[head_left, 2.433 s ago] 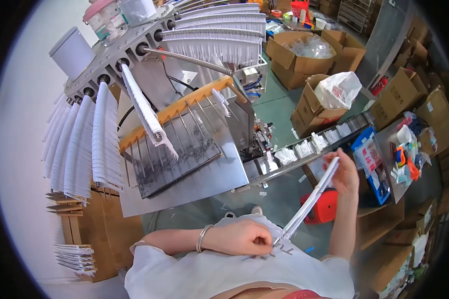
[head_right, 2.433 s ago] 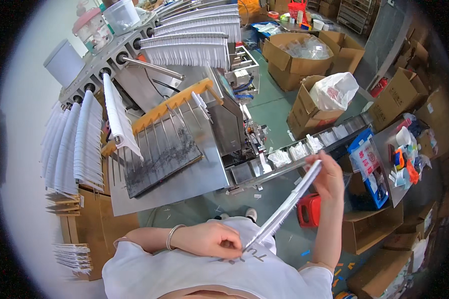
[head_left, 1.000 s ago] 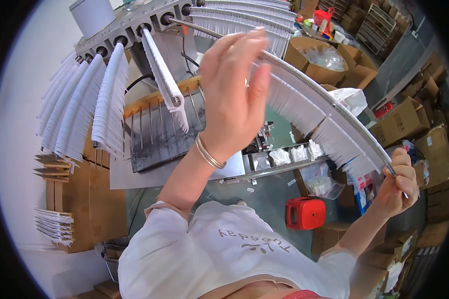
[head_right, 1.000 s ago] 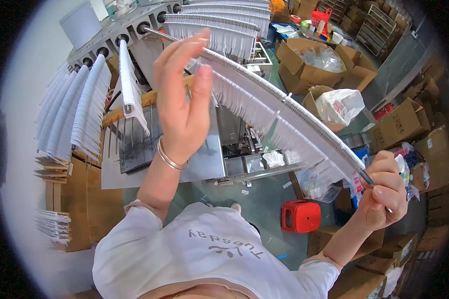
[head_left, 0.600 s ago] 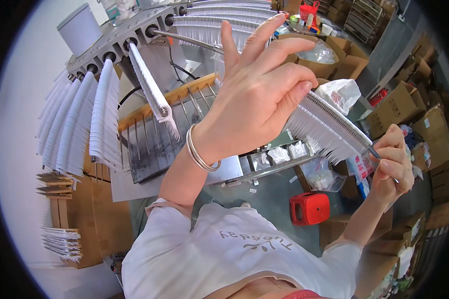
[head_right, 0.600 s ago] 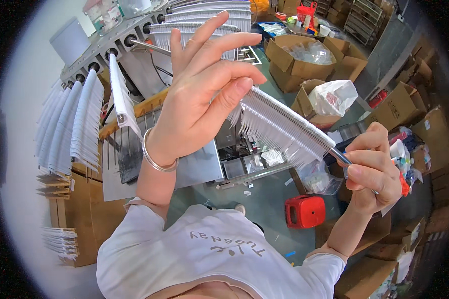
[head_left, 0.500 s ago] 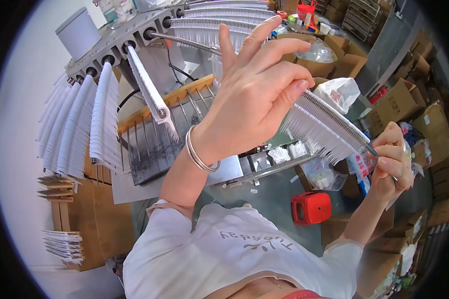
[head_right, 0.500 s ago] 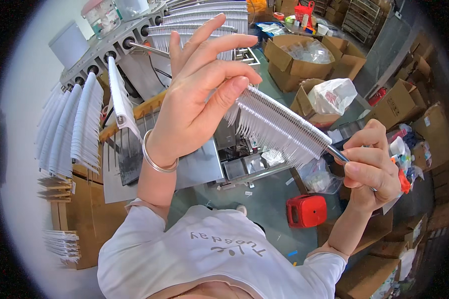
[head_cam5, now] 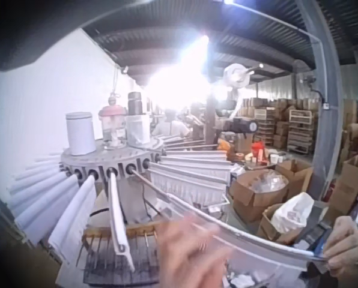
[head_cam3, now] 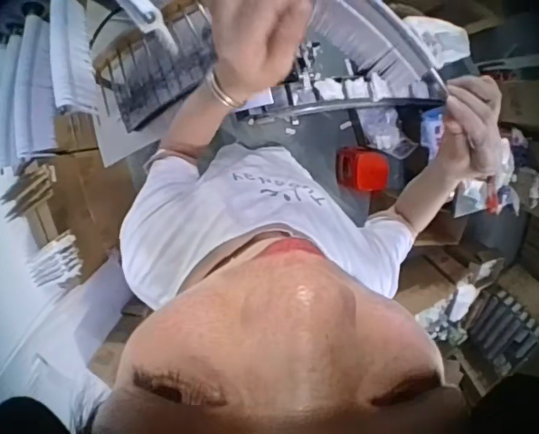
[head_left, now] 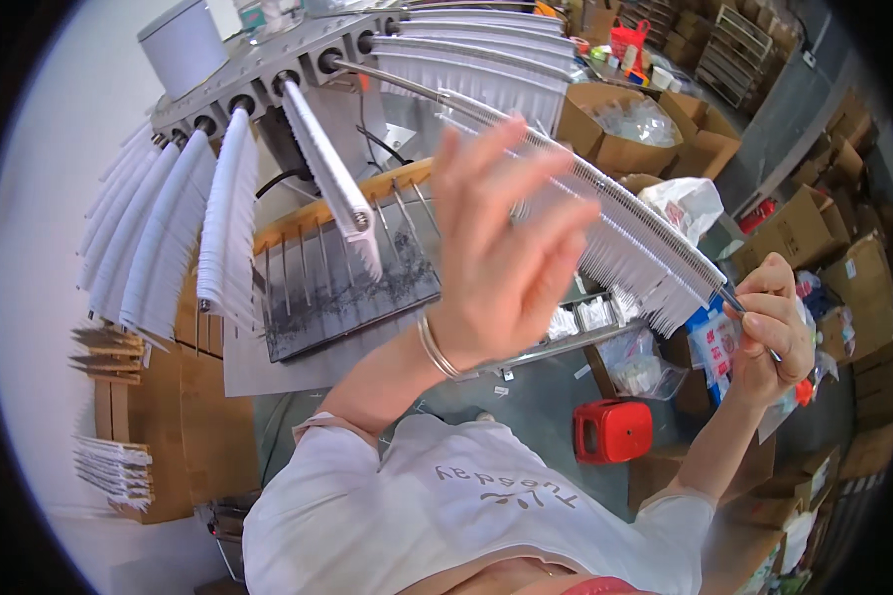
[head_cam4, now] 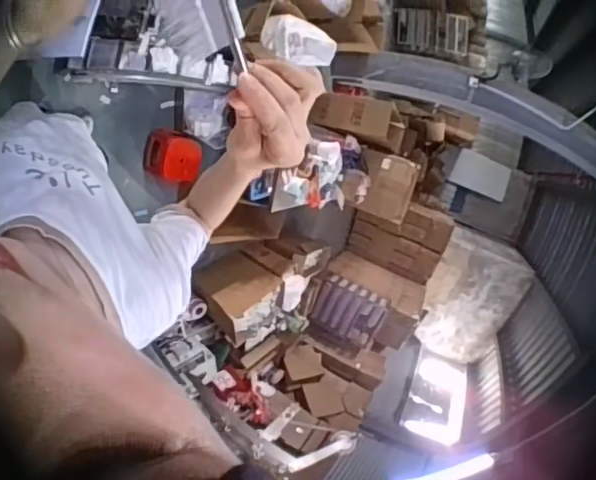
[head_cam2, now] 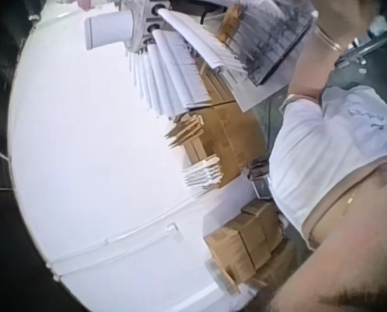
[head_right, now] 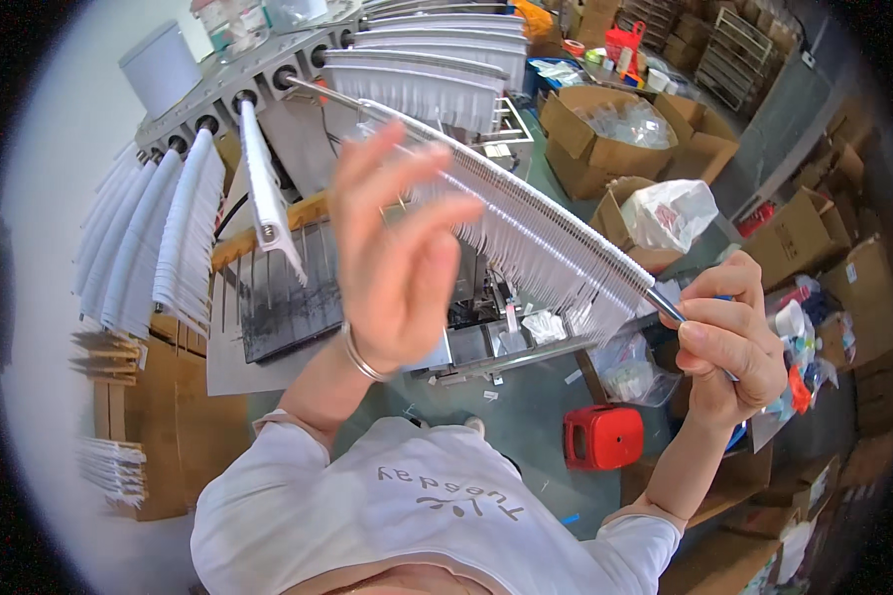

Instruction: Manually attaching white bristle brushes to a circular rotating assembly rack and organizing them on shelves.

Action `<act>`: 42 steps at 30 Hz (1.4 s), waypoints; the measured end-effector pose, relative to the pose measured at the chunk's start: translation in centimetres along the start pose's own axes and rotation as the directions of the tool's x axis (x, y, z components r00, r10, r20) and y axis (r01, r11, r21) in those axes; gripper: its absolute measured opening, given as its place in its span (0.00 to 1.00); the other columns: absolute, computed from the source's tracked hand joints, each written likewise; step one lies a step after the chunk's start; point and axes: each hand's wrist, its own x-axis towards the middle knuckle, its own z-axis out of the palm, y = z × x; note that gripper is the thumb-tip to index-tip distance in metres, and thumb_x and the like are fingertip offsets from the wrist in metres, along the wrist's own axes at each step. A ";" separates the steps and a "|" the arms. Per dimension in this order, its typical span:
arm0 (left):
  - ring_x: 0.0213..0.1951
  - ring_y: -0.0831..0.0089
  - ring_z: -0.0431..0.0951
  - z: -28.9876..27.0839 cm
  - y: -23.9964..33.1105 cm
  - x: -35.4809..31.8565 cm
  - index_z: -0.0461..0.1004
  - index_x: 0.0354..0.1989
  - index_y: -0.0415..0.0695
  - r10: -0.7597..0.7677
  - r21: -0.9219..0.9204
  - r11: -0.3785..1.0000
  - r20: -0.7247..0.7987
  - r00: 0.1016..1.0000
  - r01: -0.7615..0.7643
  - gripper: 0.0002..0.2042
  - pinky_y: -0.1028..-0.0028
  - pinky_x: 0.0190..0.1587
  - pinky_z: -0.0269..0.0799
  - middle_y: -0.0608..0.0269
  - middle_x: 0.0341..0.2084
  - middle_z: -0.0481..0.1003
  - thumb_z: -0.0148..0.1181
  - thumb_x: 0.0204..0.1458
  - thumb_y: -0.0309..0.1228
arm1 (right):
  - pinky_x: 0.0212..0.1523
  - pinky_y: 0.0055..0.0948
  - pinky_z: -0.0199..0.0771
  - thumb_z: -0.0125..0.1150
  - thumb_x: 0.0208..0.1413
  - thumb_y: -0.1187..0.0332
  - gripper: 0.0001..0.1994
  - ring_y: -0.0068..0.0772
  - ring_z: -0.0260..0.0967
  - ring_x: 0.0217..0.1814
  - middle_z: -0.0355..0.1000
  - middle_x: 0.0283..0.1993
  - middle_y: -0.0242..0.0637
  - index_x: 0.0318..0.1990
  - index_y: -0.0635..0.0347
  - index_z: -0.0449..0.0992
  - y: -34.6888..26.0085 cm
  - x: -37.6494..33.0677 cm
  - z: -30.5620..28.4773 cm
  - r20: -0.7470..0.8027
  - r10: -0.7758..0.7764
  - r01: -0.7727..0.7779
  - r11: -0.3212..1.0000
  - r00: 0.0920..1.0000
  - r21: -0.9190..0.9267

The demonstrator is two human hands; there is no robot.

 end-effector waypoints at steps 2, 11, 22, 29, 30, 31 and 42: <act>0.56 0.53 0.63 -0.2 1.1 -1.9 0.76 0.38 0.44 -0.017 -0.034 0.999 0.051 0.999 0.019 0.10 0.52 0.61 0.48 0.55 0.46 0.69 0.50 0.54 0.32 | 0.35 0.38 0.58 0.63 0.47 0.60 0.12 0.37 0.66 0.32 0.75 0.30 0.36 0.35 0.58 0.78 0.4 1.1 1.2 0.011 -0.024 0.024 1.000 1.000 0.013; 0.55 0.56 0.65 -1.3 2.1 -6.5 0.73 0.38 0.45 -0.063 -0.071 0.995 0.127 0.990 0.072 0.12 0.45 0.59 0.52 0.59 0.46 0.69 0.62 0.44 0.29 | 0.40 0.34 0.61 0.65 0.40 0.73 0.09 0.37 0.68 0.34 0.74 0.30 0.38 0.32 0.65 0.77 3.1 7.0 8.6 0.102 -0.148 0.153 0.987 0.984 -0.040; 0.54 0.54 0.65 -3.4 1.0 -7.8 0.77 0.34 0.44 -0.203 0.013 0.979 0.143 0.969 0.203 0.07 0.46 0.59 0.50 0.56 0.44 0.71 0.59 0.45 0.29 | 0.39 0.27 0.64 0.65 0.45 0.79 0.11 0.27 0.68 0.34 0.72 0.30 0.36 0.38 0.67 0.75 4.1 6.9 12.6 0.157 0.250 -0.294 0.858 0.955 0.421; 0.41 0.58 0.70 -2.4 0.0 -6.6 0.75 0.32 0.42 -0.222 -0.027 0.974 0.063 0.973 0.224 0.07 0.59 0.46 0.62 0.60 0.35 0.70 0.61 0.43 0.24 | 0.49 0.36 0.60 0.65 0.50 0.61 0.16 0.26 0.64 0.25 0.70 0.22 0.35 0.38 0.64 0.72 4.5 5.5 11.6 0.183 0.169 -0.238 0.843 0.968 0.481; 0.39 0.60 0.70 -2.0 -0.2 -6.5 0.75 0.32 0.42 -0.241 -0.038 0.969 0.040 0.970 0.242 0.07 0.61 0.44 0.62 0.60 0.33 0.70 0.61 0.43 0.24 | 0.48 0.38 0.60 0.64 0.50 0.56 0.18 0.26 0.64 0.24 0.69 0.22 0.35 0.38 0.63 0.72 4.4 4.8 10.7 0.174 0.175 -0.238 0.850 0.969 0.470; 0.37 0.61 0.70 -1.6 -0.5 -6.4 0.75 0.32 0.42 -0.260 -0.051 0.964 0.016 0.966 0.260 0.07 0.63 0.41 0.63 0.61 0.31 0.70 0.62 0.43 0.23 | 0.44 0.37 0.60 0.65 0.49 0.55 0.19 0.27 0.65 0.25 0.70 0.23 0.35 0.39 0.63 0.73 4.3 3.9 9.6 0.147 0.154 -0.206 0.856 0.977 0.473; 0.23 0.69 0.68 1.9 -4.0 -1.4 0.68 0.25 0.44 -0.171 0.177 0.962 -0.209 0.963 0.209 0.13 0.71 0.24 0.63 0.65 0.21 0.67 0.69 0.35 0.25 | 0.41 0.36 0.49 0.54 0.43 0.33 0.29 0.25 0.52 0.28 0.61 0.22 0.26 0.31 0.53 0.73 -0.6 -4.1 -0.1 -0.078 0.308 -0.242 0.858 0.948 0.453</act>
